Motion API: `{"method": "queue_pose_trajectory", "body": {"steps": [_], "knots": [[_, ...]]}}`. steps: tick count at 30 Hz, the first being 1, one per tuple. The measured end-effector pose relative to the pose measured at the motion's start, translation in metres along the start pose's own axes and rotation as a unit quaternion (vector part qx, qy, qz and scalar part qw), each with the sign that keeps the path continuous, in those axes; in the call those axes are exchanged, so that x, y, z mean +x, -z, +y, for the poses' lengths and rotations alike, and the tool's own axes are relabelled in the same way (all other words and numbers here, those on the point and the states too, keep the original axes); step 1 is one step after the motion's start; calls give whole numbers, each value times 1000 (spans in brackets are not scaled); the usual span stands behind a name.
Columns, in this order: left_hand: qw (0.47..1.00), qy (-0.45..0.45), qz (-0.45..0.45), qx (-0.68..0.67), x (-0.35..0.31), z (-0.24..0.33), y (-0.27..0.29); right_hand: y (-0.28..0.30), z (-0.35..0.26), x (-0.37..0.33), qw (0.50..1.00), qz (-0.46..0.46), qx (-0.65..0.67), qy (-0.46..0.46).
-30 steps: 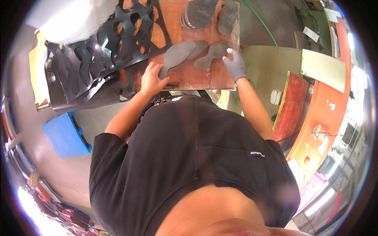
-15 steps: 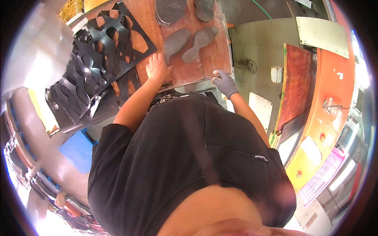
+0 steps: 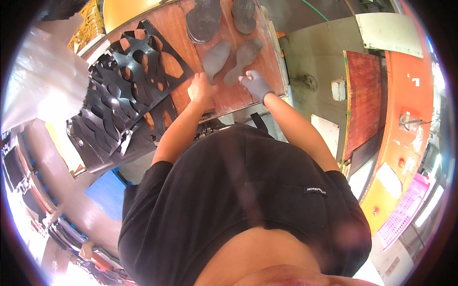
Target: The person carries a pink basket containing dark shoe insoles and a paper list through a workshop, then places the basket on a workbench. They remove the insoles one by one, inspect each, and place them on the bench. The person also handles a black plastic sheet and continues to sort the insoles.
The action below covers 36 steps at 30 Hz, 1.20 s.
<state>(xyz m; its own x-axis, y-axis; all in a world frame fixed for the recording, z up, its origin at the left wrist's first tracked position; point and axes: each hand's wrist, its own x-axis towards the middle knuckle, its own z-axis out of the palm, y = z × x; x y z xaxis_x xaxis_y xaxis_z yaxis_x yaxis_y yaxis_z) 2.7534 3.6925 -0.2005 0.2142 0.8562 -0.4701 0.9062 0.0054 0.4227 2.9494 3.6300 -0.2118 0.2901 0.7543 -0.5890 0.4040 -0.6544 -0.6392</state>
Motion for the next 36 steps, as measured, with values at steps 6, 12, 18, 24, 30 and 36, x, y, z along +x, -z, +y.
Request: {"method": "queue_pose_trajectory", "body": {"steps": [6,12,18,24,30,36], "knots": [[999,-33,31,8,18,10,6,-15,-33,21,996,49,-59,-50],[998,-44,44,11,27,20,4,-4,-64,26,982,-28,-41,-182],[998,-10,57,-3,32,35,-6,-5,-64,23,982,57,-108,-143],[996,18,53,-67,34,40,-19,26,-62,30,970,38,-220,-99],[990,-48,34,-126,36,17,-33,6,-66,33,968,43,-223,-109],[975,-92,-20,-202,36,3,-43,0,-50,38,971,69,-223,-46]]}}
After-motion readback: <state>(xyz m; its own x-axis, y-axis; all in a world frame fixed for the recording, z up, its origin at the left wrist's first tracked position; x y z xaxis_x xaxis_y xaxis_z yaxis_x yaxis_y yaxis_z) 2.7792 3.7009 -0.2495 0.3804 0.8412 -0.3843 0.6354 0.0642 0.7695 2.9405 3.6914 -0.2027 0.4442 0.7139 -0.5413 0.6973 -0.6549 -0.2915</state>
